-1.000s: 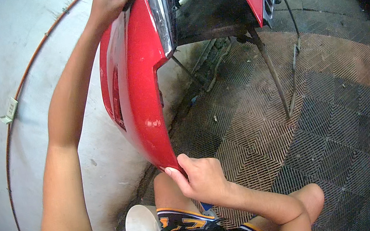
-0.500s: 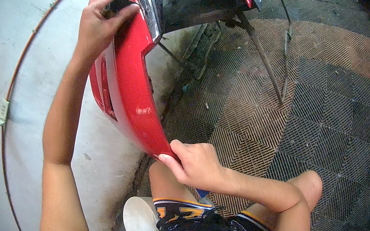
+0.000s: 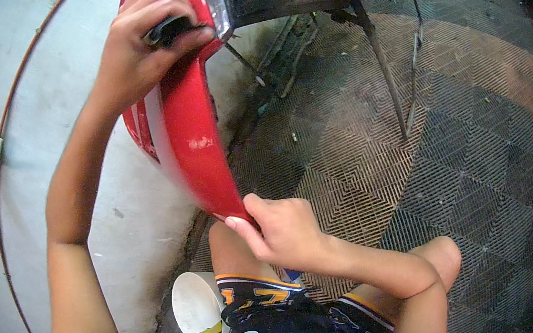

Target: The person sands a detached red car bumper with a sanding block, focusing on the edges and surface. They dip the block into a bucket of water and continue sanding various sections of the bumper.

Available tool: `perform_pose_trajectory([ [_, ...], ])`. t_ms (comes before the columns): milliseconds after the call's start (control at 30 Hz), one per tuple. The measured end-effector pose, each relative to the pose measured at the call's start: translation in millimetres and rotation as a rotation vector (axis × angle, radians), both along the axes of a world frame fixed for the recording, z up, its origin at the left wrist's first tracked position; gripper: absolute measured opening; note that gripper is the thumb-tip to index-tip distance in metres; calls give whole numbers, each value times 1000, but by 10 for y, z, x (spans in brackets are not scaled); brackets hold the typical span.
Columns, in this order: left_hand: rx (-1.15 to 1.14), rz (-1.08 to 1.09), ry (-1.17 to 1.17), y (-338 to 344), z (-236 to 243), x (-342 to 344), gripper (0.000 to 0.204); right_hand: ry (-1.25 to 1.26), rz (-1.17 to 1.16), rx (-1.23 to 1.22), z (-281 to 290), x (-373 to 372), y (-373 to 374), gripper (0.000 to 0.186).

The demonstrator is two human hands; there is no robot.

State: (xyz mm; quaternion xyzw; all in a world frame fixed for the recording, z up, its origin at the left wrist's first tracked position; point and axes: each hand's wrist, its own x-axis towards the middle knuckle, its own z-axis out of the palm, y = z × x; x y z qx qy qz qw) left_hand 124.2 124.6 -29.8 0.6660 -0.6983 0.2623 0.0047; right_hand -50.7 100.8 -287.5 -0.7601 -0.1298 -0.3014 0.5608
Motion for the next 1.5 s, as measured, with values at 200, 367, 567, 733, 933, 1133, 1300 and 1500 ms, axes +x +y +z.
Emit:
perform_pose_trajectory([
  [200,-10,0,-21,6,-9,-60,21,12,7,-34,-10,9,1,26],
  [367,-5,-58,-125,96,19,-24,23,5,7,-27,16,12,18,29],
  [567,-11,-61,-101,191,1,85,26,-21,-1,-9,9,43,53,28],
  [733,-147,-10,-142,27,-6,189,29,-12,-13,-13,-14,30,34,33],
  [933,-278,70,-115,-209,287,577,28,-26,-21,-24,-20,19,32,31],
  [1133,-441,127,354,-679,656,912,21,-31,-24,-17,6,4,35,33],
  [1300,-424,337,244,-742,886,1202,20,-47,-28,-27,31,-7,71,32],
  [1500,-226,165,103,-105,308,650,30,-51,-34,-20,-10,25,42,31],
])
